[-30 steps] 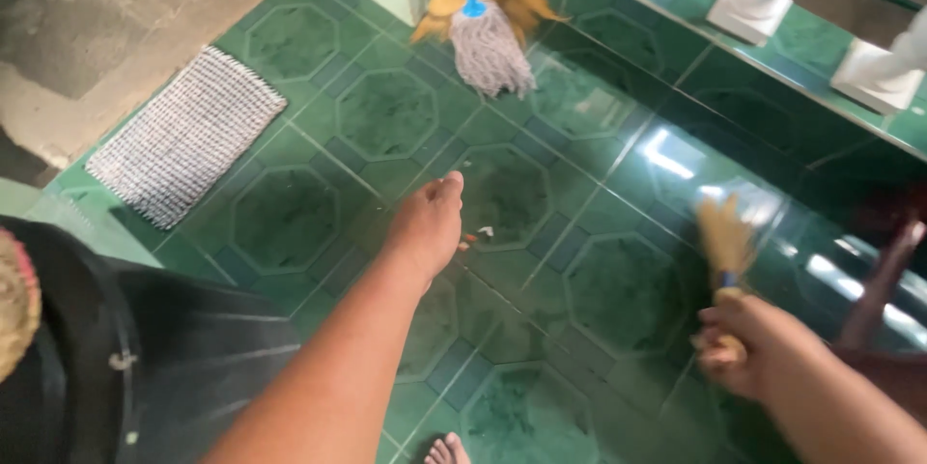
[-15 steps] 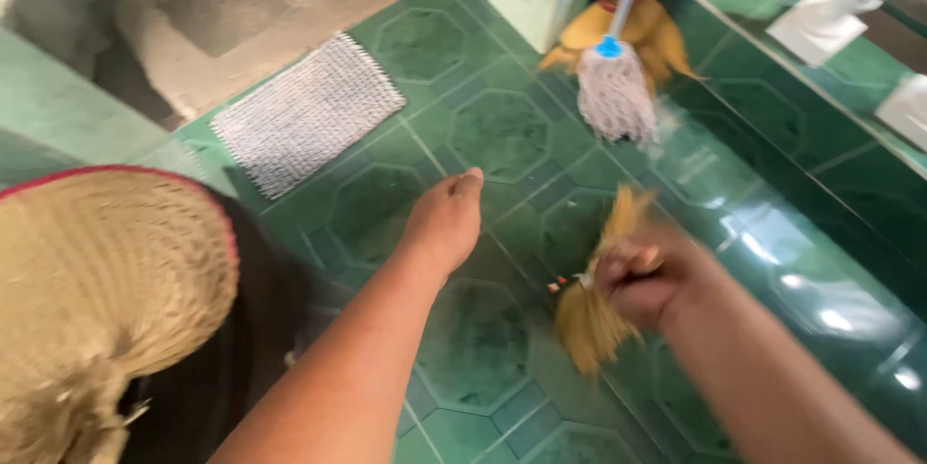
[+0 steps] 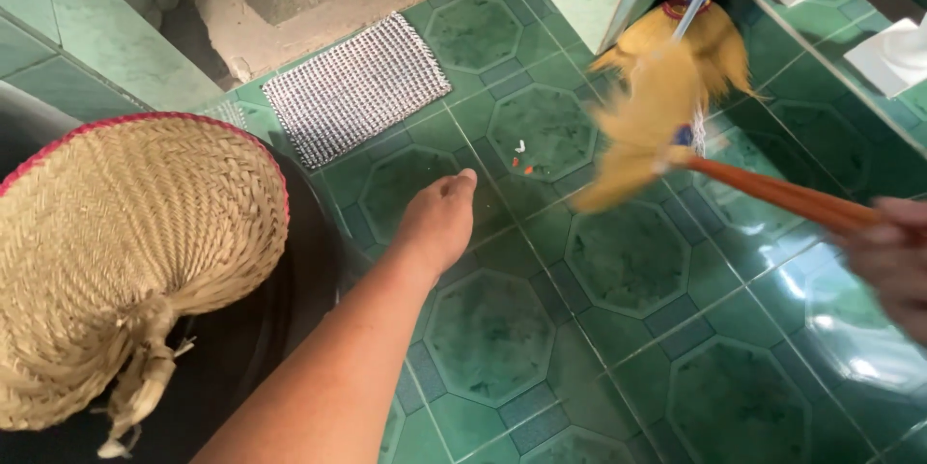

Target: Sweeping the floor and under a wooden bench using a broom.

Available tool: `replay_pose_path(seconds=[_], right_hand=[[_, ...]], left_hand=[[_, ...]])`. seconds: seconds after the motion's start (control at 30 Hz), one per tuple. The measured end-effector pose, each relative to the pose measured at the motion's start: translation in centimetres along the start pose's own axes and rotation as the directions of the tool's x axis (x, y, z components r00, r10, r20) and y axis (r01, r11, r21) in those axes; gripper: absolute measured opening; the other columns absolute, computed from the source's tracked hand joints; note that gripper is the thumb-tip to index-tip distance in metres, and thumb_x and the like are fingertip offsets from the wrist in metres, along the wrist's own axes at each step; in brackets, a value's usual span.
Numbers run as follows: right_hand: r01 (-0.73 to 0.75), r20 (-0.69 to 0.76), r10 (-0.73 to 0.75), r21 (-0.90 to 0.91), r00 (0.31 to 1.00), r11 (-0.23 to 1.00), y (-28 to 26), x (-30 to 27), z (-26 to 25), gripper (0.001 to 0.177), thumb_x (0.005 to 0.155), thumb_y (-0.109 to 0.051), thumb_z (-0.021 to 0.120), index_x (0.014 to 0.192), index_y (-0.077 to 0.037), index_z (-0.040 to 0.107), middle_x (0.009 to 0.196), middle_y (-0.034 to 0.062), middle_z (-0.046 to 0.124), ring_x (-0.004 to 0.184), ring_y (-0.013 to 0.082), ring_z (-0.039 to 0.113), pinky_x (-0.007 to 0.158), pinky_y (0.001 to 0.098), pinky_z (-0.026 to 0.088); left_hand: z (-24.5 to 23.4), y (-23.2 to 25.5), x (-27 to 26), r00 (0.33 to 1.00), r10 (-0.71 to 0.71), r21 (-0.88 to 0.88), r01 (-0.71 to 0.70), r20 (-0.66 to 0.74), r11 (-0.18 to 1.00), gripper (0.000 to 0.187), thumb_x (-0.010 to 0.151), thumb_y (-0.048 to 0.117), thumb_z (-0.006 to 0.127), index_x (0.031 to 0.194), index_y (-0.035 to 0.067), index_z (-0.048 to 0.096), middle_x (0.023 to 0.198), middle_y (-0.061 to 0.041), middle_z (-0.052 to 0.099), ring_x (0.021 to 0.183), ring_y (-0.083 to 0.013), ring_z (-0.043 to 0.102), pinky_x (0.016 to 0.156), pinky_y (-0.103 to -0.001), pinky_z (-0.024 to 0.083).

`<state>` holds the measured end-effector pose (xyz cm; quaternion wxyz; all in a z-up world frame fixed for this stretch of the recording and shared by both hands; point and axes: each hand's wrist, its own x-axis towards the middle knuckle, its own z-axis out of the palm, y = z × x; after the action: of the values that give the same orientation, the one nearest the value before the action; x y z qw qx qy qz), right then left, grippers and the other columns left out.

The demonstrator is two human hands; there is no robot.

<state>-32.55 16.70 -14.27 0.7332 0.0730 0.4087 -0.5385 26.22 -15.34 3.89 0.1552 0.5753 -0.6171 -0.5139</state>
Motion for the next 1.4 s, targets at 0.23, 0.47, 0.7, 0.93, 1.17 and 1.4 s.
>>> replay_pose_path(seconds=[0.23,0.47,0.7,0.93,1.17,1.4], right_hand=[[0.043,-0.332,-0.115,-0.216,0.936,0.975,-2.9,-7.0,-15.2,0.031,0.101,-0.036,0.067,0.127,-0.024,0.055,0.065,-0.0137,0.055,0.053,-0.0020,0.058,0.050,0.0168,0.047],[-0.113,-0.379,-0.046,-0.387,0.924,0.915,-3.9,-5.9,-16.5,0.029,0.096,-0.048,0.062,0.110,-0.031,0.044,0.061,-0.0113,0.050,0.049,0.0050,0.054,0.042,0.0212,0.042],[-0.080,-0.568,-0.102,-0.288,0.817,0.954,4.9,-4.6,11.0,0.018,0.094,-0.028,0.058,0.102,-0.013,0.052,0.059,-0.0045,0.044,0.045,0.0075,0.041,0.037,0.0200,0.032],[-0.292,-0.542,0.142,-0.201,0.828,0.935,7.7,-10.0,25.0,0.025,0.092,-0.024,0.059,0.079,-0.008,0.045,0.052,0.0001,0.042,0.036,0.0106,0.037,0.029,0.0225,0.025],[-0.133,-0.481,-0.010,-0.262,0.877,0.956,1.2,-15.0,11.4,0.029,0.096,-0.031,0.059,0.078,-0.011,0.048,0.051,-0.0035,0.040,0.032,0.0077,0.035,0.027,0.0241,0.027],[-0.208,-0.486,0.006,-0.363,0.874,0.908,-0.3,-12.1,-3.1,0.038,0.098,-0.041,0.060,0.082,-0.011,0.045,0.053,0.0054,0.043,0.035,0.0204,0.038,0.028,0.0353,0.029]], left_hand=[[3.9,1.8,-0.3,0.997,0.083,0.036,-0.082,-0.005,0.996,0.054,0.096,0.048,0.046,0.114,0.004,0.071,0.117,-0.023,0.070,0.115,-0.0404,0.064,0.095,-0.045,0.048],[10.8,4.6,0.5,0.977,0.205,0.114,-0.211,0.061,0.971,0.058,0.097,0.051,0.041,0.105,0.001,0.070,0.110,-0.025,0.071,0.110,-0.0442,0.064,0.093,-0.048,0.048],[15.4,6.2,-0.8,0.970,0.215,0.095,-0.226,0.116,0.969,0.057,0.096,0.050,0.042,0.100,0.000,0.069,0.106,-0.026,0.072,0.105,-0.0458,0.065,0.091,-0.049,0.049],[17.9,7.5,-1.2,0.974,0.190,0.038,-0.196,0.123,0.980,0.056,0.096,0.049,0.045,0.104,0.000,0.072,0.106,-0.024,0.074,0.103,-0.0417,0.069,0.090,-0.046,0.051],[17.9,10.3,-1.8,0.984,0.097,-0.058,-0.089,0.149,0.994,0.056,0.095,0.048,0.046,0.119,0.004,0.069,0.116,-0.021,0.074,0.112,-0.0356,0.069,0.095,-0.043,0.050],[16.6,8.5,0.6,0.989,0.127,-0.020,-0.125,0.082,0.992,0.056,0.096,0.051,0.045,0.120,0.006,0.070,0.118,-0.020,0.072,0.115,-0.0385,0.067,0.097,-0.044,0.049]])
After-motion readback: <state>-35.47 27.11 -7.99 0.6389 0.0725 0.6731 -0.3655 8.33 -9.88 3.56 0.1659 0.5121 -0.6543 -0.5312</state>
